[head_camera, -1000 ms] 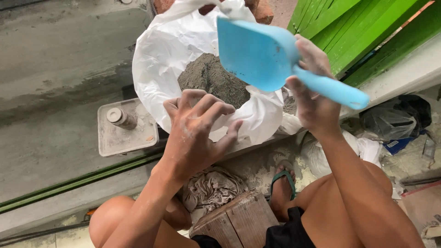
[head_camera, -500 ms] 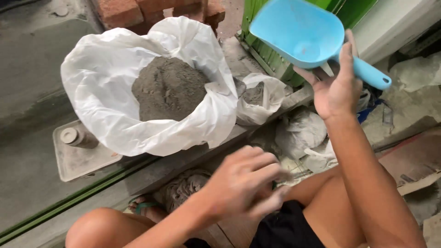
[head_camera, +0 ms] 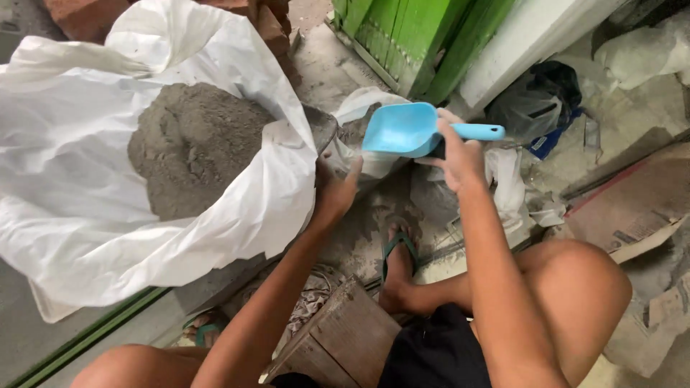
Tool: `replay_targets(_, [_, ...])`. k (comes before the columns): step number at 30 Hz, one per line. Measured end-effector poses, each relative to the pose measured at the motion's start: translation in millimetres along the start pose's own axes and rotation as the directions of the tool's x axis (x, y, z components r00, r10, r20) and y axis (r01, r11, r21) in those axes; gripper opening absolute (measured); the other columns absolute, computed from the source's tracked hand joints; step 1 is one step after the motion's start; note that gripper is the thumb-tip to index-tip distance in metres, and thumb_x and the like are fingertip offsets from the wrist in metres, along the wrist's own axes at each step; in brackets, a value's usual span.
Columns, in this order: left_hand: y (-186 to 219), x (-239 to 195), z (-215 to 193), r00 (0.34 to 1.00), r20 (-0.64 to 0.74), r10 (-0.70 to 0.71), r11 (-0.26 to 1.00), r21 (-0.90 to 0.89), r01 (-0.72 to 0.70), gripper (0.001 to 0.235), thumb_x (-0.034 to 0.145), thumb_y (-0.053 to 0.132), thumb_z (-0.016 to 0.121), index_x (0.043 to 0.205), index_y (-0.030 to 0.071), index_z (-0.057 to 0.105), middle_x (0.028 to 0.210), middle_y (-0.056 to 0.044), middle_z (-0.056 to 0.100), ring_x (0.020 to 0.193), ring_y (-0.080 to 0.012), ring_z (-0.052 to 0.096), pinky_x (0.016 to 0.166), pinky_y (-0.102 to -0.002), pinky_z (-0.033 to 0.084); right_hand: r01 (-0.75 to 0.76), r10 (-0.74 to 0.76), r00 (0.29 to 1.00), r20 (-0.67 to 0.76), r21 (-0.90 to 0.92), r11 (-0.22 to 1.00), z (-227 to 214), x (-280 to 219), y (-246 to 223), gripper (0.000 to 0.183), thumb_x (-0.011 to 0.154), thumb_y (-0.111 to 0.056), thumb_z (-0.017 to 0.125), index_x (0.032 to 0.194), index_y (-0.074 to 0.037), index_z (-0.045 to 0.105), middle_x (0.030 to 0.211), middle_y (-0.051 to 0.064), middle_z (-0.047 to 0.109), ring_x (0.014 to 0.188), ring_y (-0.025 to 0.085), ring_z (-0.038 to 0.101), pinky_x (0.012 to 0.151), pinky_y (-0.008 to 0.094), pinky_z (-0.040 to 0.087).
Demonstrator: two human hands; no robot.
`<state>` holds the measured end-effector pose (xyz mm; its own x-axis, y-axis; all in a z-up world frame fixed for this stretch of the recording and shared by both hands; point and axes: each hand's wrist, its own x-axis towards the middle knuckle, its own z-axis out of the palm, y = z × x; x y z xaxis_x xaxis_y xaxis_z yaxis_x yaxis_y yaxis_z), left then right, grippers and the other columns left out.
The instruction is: Scooping dry cement powder from a large white sack into a smaller bag using a blue plastic hand scoop.
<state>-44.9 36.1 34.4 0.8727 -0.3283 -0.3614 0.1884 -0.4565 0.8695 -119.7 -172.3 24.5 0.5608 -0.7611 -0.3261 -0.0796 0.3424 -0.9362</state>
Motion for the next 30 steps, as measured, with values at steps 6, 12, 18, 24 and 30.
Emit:
replay_targets(6, [-35.9, 62.8, 11.3, 0.999, -0.042, -0.020, 1.000, -0.008, 0.020, 0.058, 0.103, 0.052, 0.050, 0.126, 0.000, 0.058, 0.106, -0.018, 0.068, 0.110, -0.0309, 0.065, 0.098, -0.051, 0.049, 0.156, -0.056, 0.968, 0.243, -0.415, 0.896, 26.2, 26.1, 30.4, 0.038, 0.099, -0.032, 0.072, 0.136, -0.027, 0.069, 0.150, 0.025, 0.049, 0.134, 0.050, 0.049, 0.085, 0.058, 0.064])
replay_targets(12, [-75.2, 105.8, 41.4, 0.998, -0.040, 0.053, 0.994, 0.100, -0.048, 0.044, 0.100, 0.028, 0.051, 0.115, -0.011, 0.064, 0.106, -0.033, 0.067, 0.116, -0.0413, 0.064, 0.106, -0.052, 0.052, 0.109, -0.079, 0.993, 0.084, -0.447, 0.888, 44.0, 48.5, 24.8, 0.035, 0.101, -0.028, 0.068, 0.136, -0.023, 0.070, 0.146, 0.029, 0.053, 0.133, 0.047, 0.053, 0.087, 0.051, 0.063])
replay_targets(18, [33.7, 25.9, -4.6, 0.875, 0.064, 0.480, 0.876, -0.076, -0.476, 0.046, 0.098, 0.010, 0.045, 0.142, -0.003, 0.051, 0.114, -0.032, 0.067, 0.117, -0.0406, 0.065, 0.104, -0.051, 0.046, 0.456, -0.334, 0.890, 0.311, -0.562, 0.690, 40.2, 101.5, 62.0, 0.035, 0.101, -0.017, 0.069, 0.136, -0.010, 0.069, 0.140, 0.027, 0.057, 0.137, 0.049, 0.045, 0.099, 0.062, 0.054])
replay_targets(24, [-46.5, 66.9, 15.1, 0.878, 0.180, 0.444, 0.871, 0.145, -0.470, 0.033, 0.094, 0.009, 0.043, 0.118, -0.005, 0.059, 0.108, -0.034, 0.064, 0.110, -0.0508, 0.062, 0.091, -0.061, 0.044, 0.648, -0.380, 0.755, 0.534, -0.522, 0.555, 63.1, 100.6, 73.1, 0.035, 0.093, -0.018, 0.073, 0.128, -0.022, 0.075, 0.154, 0.029, 0.045, 0.131, 0.057, 0.049, 0.108, 0.065, 0.046])
replay_targets(30, [-66.2, 77.7, 21.7, 0.779, 0.158, 0.607, 0.746, 0.224, -0.627, 0.015, 0.089, 0.006, 0.046, 0.094, -0.002, 0.058, 0.090, -0.025, 0.058, 0.093, -0.0476, 0.062, 0.083, -0.050, 0.048, 0.723, -0.294, 0.651, 0.700, -0.454, 0.520, 57.4, 89.3, 64.3, 0.037, 0.094, -0.026, 0.067, 0.131, -0.027, 0.073, 0.159, 0.024, 0.042, 0.131, 0.059, 0.048, 0.108, 0.065, 0.046])
